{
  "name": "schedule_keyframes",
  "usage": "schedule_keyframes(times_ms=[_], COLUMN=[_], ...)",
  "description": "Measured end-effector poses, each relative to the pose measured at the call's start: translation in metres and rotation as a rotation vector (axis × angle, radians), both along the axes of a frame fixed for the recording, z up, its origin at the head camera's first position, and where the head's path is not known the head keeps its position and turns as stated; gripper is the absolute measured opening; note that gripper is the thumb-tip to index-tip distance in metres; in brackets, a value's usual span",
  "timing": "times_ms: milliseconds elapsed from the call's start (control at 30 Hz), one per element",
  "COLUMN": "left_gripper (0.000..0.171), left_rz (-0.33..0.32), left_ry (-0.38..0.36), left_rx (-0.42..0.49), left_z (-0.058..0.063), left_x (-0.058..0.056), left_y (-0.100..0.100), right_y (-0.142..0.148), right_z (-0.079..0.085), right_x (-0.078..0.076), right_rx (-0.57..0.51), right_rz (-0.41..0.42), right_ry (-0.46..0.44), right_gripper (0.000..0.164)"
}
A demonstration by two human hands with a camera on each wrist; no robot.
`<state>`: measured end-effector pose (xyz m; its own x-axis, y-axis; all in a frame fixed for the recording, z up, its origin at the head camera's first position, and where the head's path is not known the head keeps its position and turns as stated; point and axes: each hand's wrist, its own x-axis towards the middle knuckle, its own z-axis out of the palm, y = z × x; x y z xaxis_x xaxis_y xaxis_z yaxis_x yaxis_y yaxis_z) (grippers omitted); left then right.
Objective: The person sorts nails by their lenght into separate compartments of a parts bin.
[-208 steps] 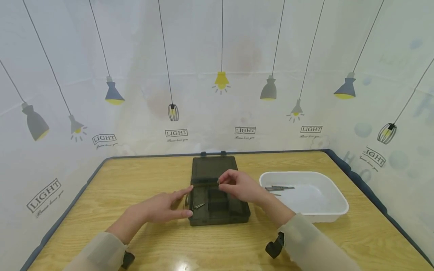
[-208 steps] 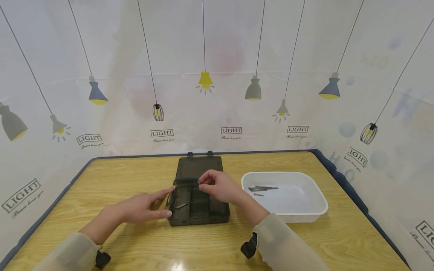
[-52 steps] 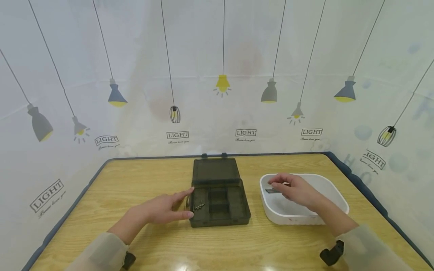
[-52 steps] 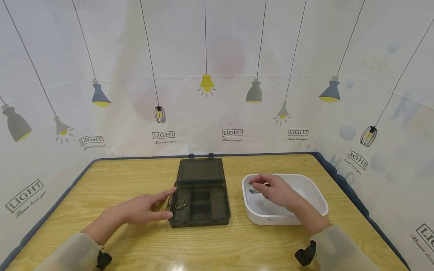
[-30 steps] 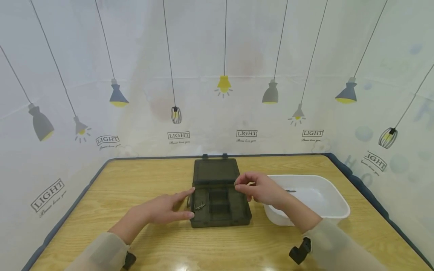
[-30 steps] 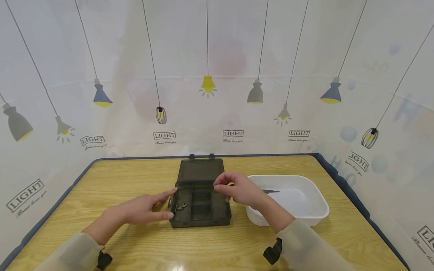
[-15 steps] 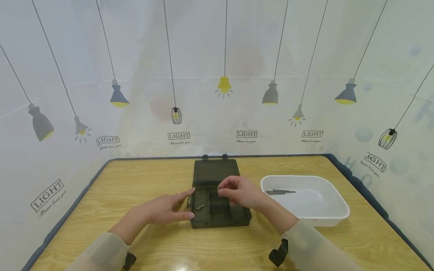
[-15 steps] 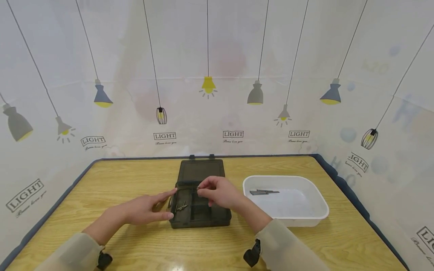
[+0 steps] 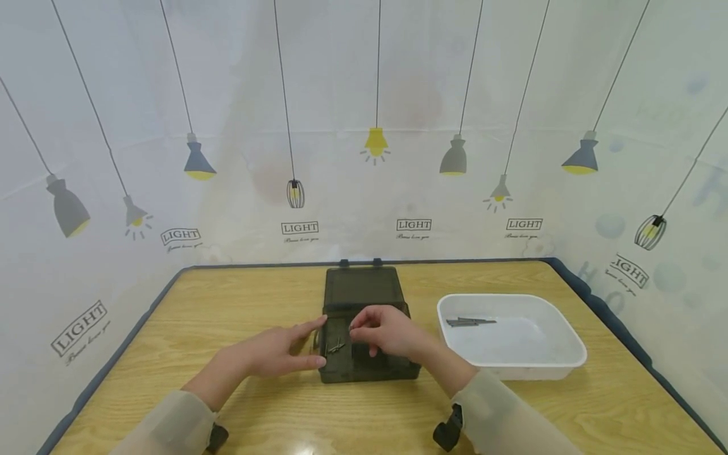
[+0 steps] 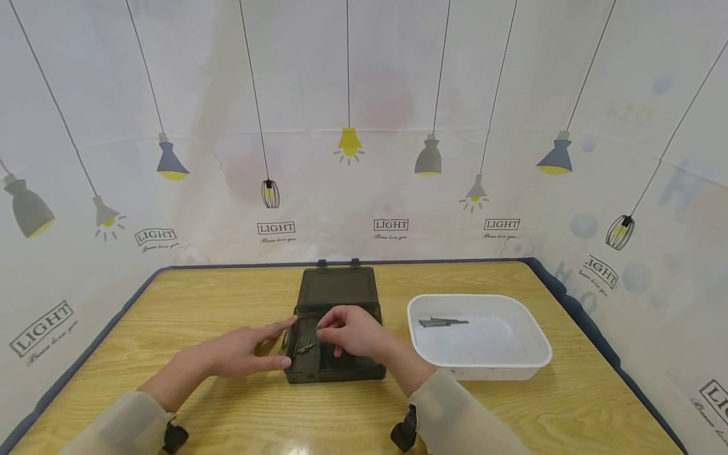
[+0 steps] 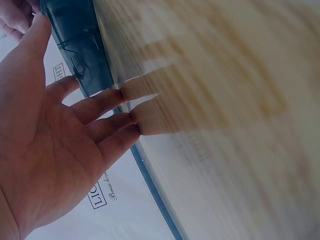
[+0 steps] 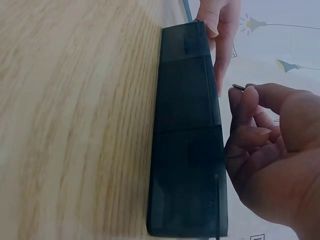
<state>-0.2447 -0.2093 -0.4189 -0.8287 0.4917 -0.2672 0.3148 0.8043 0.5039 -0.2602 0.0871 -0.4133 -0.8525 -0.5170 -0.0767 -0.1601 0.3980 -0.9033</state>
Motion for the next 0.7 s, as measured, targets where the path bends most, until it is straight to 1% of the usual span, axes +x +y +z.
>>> schedule_keyframes(times_ms=[333, 700], left_gripper=[0.093, 0.093], left_rz=[0.004, 0.001], left_ry=[-0.001, 0.007], left_rx=[-0.001, -0.001], left_z=[0.000, 0.002], left_x=[0.000, 0.001], left_y=[0.000, 0.001], right_y=[-0.013, -0.017], right_z=[0.002, -0.001], right_x=[0.004, 0.004], right_rx=[0.050, 0.051], right_rz=[-0.008, 0.007], right_ry=[0.019, 0.010], right_gripper=[0.013, 0.015])
